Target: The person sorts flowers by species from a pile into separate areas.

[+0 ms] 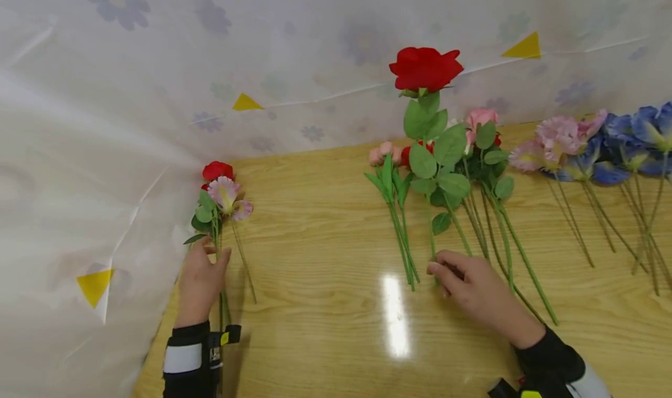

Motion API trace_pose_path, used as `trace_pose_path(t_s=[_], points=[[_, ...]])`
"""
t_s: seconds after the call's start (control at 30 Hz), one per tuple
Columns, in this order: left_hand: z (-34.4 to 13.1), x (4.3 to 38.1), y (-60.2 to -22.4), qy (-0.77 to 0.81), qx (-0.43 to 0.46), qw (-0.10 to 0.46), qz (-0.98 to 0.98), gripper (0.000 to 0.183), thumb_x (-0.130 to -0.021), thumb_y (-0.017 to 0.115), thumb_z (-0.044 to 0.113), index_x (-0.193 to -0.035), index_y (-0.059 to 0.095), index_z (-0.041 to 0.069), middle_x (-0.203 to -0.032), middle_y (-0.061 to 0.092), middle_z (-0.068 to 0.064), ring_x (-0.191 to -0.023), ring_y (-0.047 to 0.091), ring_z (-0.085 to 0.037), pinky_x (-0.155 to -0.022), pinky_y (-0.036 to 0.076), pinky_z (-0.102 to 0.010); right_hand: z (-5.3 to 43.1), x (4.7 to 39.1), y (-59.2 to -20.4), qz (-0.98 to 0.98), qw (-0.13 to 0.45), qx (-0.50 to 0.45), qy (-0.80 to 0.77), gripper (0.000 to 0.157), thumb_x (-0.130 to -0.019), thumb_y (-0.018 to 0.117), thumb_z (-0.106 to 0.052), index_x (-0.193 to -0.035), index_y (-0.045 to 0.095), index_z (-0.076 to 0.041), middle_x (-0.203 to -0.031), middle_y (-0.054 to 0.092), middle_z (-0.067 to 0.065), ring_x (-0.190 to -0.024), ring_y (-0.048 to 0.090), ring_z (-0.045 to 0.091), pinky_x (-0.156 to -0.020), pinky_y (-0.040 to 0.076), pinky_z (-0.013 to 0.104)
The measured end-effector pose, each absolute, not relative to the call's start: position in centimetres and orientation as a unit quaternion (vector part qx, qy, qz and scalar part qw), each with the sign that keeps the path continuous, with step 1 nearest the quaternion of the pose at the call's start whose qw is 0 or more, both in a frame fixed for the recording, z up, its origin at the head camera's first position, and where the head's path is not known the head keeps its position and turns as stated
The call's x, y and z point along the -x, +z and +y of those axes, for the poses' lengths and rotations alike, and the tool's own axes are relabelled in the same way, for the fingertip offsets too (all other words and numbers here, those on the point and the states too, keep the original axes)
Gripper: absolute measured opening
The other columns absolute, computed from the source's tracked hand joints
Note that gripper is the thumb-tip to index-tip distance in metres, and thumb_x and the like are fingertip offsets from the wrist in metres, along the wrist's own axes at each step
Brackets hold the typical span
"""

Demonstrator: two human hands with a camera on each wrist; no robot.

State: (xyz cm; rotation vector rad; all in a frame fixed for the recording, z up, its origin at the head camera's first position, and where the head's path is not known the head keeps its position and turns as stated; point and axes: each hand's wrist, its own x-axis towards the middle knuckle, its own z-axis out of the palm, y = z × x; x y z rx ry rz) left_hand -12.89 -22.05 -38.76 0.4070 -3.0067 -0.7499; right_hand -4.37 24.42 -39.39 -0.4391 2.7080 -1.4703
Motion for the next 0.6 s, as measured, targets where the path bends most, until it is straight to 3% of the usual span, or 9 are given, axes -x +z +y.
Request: trace_pose_path(t_s=[0.23, 0.4, 0.5, 0.6], points=[[-24.2, 11.6, -40.0, -0.116, -0.167, -0.009, -0.979, 0.054, -0.099, 0.060, 0.029, -0.125, 0.047, -0.017, -0.111, 0.051, -0.041, -0.069, 0.061, -0.047, -0.057, 0.051, -0.057, 27.1, 4.5, -39.3, 0.898, -0.002, 0.089, -0.432, 0.018, -0.105, 0.050, -0.015, -0.098, 0.066, -0.010, -0.063, 0.050, -0.004, -0.046, 0.035, 0.010, -0.045, 0.030, 0.027], [-24.9, 11.7, -40.8, -0.114, -0.183, -0.082, -0.973, 0.046, -0.100, 0.057, 0.032, -0.115, 0.049, -0.011, -0.108, 0.055, -0.038, -0.079, 0.062, -0.051, -0.064, 0.050, -0.059, 28.7, 4.8, -39.7, 0.923, 0.000, 0.054, -0.381, 0.025, -0.105, 0.050, -0.018, -0.116, 0.067, -0.003, -0.081, 0.066, 0.002, -0.050, 0.037, 0.008, -0.046, 0.028, 0.027], [-25.2, 11.9, -41.1, -0.124, -0.186, -0.099, -0.970, 0.043, -0.100, 0.057, 0.034, -0.111, 0.051, -0.007, -0.105, 0.059, -0.034, -0.078, 0.063, -0.046, -0.060, 0.049, -0.054, 29.0, 4.9, -40.1, 0.928, 0.009, 0.036, -0.371, 0.028, -0.106, 0.049, -0.021, -0.116, 0.066, -0.001, -0.075, 0.062, 0.004, -0.049, 0.035, 0.009, -0.047, 0.026, 0.029], [-25.2, 12.0, -41.3, -0.134, -0.179, -0.096, -0.970, 0.040, -0.101, 0.057, 0.036, -0.104, 0.055, -0.004, -0.094, 0.064, -0.028, -0.069, 0.063, -0.037, -0.052, 0.046, -0.046, 29.1, 5.1, -40.6, 0.934, 0.031, 0.014, -0.356, 0.032, -0.106, 0.047, -0.025, -0.108, 0.067, 0.000, -0.061, 0.046, 0.000, -0.048, 0.031, 0.010, -0.048, 0.025, 0.030]])
